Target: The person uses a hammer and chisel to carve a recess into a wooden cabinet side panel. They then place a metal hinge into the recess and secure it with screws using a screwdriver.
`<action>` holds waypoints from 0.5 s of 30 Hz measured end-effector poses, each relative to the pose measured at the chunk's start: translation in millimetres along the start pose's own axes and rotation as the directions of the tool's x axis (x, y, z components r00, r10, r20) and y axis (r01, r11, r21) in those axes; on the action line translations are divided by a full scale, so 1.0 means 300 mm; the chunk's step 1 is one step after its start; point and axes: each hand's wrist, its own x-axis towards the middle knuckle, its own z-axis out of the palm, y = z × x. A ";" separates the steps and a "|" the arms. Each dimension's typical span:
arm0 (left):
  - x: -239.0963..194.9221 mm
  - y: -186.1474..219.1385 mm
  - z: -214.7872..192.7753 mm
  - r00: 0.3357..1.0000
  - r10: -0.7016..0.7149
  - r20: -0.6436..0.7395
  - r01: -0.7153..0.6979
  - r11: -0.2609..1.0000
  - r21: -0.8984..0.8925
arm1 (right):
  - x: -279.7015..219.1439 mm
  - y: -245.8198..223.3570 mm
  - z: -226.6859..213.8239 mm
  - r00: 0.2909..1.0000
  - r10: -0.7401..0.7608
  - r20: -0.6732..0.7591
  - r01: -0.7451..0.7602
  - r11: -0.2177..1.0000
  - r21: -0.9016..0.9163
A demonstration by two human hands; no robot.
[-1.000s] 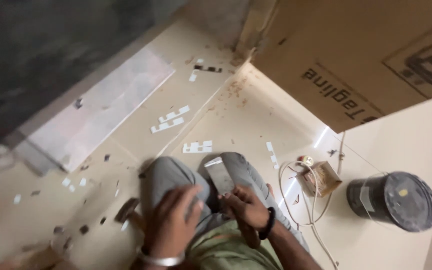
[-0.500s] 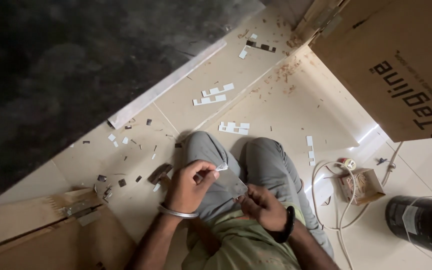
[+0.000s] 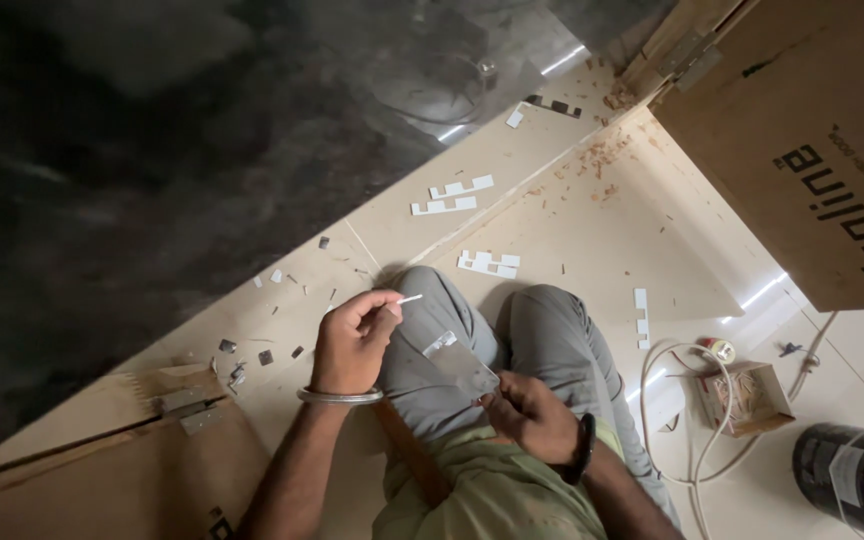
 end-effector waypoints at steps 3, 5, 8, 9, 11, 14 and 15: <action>0.060 -0.079 -0.080 0.999 -0.035 -0.002 0.035 0.997 -0.067 | 0.004 -0.023 -0.005 1.000 0.002 0.014 -0.002 1.000 -0.027; 0.147 -0.130 -0.202 0.899 -0.232 -0.372 0.362 0.870 0.334 | 0.016 -0.033 -0.014 0.998 0.054 0.017 -0.052 0.994 -0.094; 0.114 -0.257 -0.289 0.893 -0.241 -0.381 0.370 0.874 0.315 | -0.004 0.028 -0.022 0.998 0.068 0.016 -0.068 0.997 0.019; 0.111 -0.303 -0.317 0.894 -0.235 -0.382 0.364 0.877 0.312 | 0.001 0.033 -0.033 0.998 0.060 0.036 -0.060 0.998 0.007; 0.133 -0.376 -0.375 0.899 -0.216 -0.381 0.344 0.886 0.310 | 0.020 0.042 -0.061 0.995 -0.095 0.040 0.097 0.994 -0.047; 0.121 -0.466 -0.431 0.906 -0.208 -0.368 0.333 0.887 0.319 | 0.030 0.231 -0.108 0.996 -0.083 -0.013 0.083 0.996 -0.015; 0.111 -0.499 -0.448 0.911 -0.209 -0.356 0.331 0.886 0.325 | 0.040 0.246 -0.104 0.997 -0.083 -0.003 0.083 0.997 -0.011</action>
